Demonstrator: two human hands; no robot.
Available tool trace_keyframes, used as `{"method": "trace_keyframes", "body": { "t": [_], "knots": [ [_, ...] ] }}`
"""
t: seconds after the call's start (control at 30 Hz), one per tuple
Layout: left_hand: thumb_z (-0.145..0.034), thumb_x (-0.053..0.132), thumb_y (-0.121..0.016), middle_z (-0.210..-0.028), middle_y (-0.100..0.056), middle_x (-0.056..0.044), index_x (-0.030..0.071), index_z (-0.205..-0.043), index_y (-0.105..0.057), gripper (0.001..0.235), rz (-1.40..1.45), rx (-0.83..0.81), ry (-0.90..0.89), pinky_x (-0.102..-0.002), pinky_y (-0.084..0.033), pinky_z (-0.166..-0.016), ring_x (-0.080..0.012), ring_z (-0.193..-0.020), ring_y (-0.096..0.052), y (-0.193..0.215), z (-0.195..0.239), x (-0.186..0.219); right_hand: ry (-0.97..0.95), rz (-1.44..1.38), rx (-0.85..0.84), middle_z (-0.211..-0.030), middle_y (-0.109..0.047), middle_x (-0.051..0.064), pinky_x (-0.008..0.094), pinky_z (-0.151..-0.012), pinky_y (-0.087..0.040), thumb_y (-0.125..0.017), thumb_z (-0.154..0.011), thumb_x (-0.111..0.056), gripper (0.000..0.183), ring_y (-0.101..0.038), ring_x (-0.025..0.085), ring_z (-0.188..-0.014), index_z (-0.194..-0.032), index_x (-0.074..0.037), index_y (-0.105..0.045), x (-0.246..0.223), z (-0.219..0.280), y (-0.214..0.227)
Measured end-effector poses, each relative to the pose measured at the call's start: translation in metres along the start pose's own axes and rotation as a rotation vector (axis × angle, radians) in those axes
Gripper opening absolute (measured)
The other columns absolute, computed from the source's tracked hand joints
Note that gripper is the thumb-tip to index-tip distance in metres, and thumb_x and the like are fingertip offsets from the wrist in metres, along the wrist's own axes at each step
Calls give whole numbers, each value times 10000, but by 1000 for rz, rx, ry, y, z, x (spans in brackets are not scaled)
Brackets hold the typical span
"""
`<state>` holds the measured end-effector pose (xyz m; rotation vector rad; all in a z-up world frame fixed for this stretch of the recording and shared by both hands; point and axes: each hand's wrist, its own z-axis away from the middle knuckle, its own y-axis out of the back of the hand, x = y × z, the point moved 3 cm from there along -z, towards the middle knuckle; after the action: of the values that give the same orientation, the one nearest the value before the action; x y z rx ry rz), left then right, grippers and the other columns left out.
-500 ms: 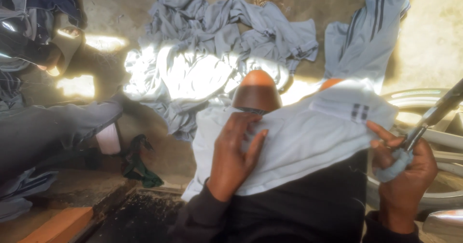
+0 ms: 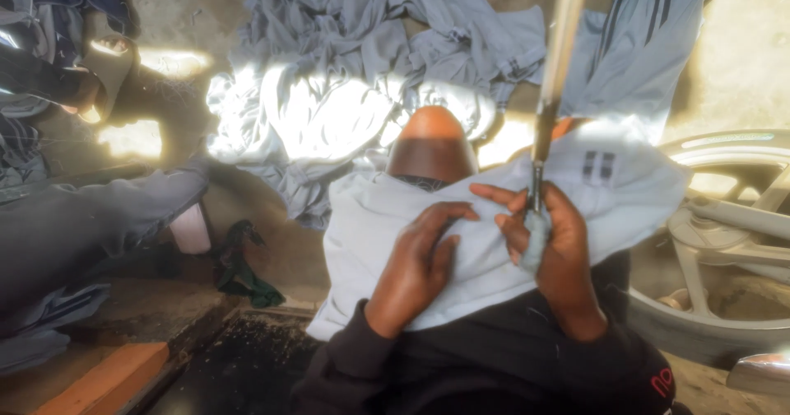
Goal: Cutting garment pieces from a pile of fabric using large tailor's shears.
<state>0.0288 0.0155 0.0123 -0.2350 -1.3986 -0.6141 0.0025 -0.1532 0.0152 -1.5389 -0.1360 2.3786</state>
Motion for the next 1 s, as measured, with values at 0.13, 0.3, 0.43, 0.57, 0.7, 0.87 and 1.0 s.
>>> {"method": "trace_keyframes", "body": {
  "t": [0.13, 0.3, 0.43, 0.57, 0.7, 0.87, 1.0],
  "knots": [
    [-913, -100, -511, -1229, -703, -119, 106, -1000, -725, 310, -135, 121, 47, -510, -591, -897, -425, -1034, -724, 21, 0, 8, 13, 64, 99, -1180, -748, 282, 172, -428, -409, -590, -896, 28, 143, -520, 50, -427, -971, -53, -498, 22, -2, 25],
    [-894, -41, -563, -1190, -691, -123, 78, -1062, -733, 267, -277, 183, 4, -496, -607, -850, -407, -1013, -716, 17, 8, 15, 61, 127, 124, -1211, -732, 303, 179, -458, -416, -568, -914, 50, 136, -524, 55, -431, -979, -39, -488, 23, 12, 31],
    [-1023, 124, -551, -951, -617, -101, 39, -986, -603, 107, -177, 467, -117, -315, -499, -721, -226, -859, -601, 39, 37, 24, 48, 136, 76, -1285, -680, 362, 192, -455, -431, -532, -904, 17, 156, -645, 170, -817, -934, -130, -488, 16, 12, 27],
    [-799, 252, -885, -939, -588, -85, 58, -977, -562, 416, -408, 545, -124, -350, -488, -804, -260, -906, -594, 32, 78, 3, 44, 193, 73, -1305, -702, 279, 175, -432, -417, -599, -926, -36, 179, -441, 28, -456, -902, -159, -471, 10, 13, 22],
    [-968, 298, -688, -1213, -561, -170, 78, -1173, -610, 311, -465, 480, -49, -472, -455, -992, -356, -1127, -547, 18, 80, -25, 145, 298, -46, -770, -550, 12, 193, -778, -509, -669, -909, 77, 263, -676, 383, -1415, -961, -118, -500, 11, 5, 13],
    [-1088, 146, -406, -919, -637, -112, 35, -982, -581, 233, -331, 505, -148, -444, -431, -818, -323, -819, -578, 16, 72, -46, 131, 621, -387, -1280, -783, -7, 280, -913, -492, -761, -841, -129, 266, -672, 99, -935, -885, -175, -504, 8, -24, -21],
    [-1098, 224, -381, -811, -570, -29, 91, -987, -532, 230, -14, 478, -10, -319, -475, -698, -172, -728, -575, 36, 62, -45, 75, 726, -438, -1227, -788, -2, 306, -979, -546, -770, -853, -233, 381, -731, 158, -1117, -1216, -128, -720, 18, -31, -13]
  ]
}}
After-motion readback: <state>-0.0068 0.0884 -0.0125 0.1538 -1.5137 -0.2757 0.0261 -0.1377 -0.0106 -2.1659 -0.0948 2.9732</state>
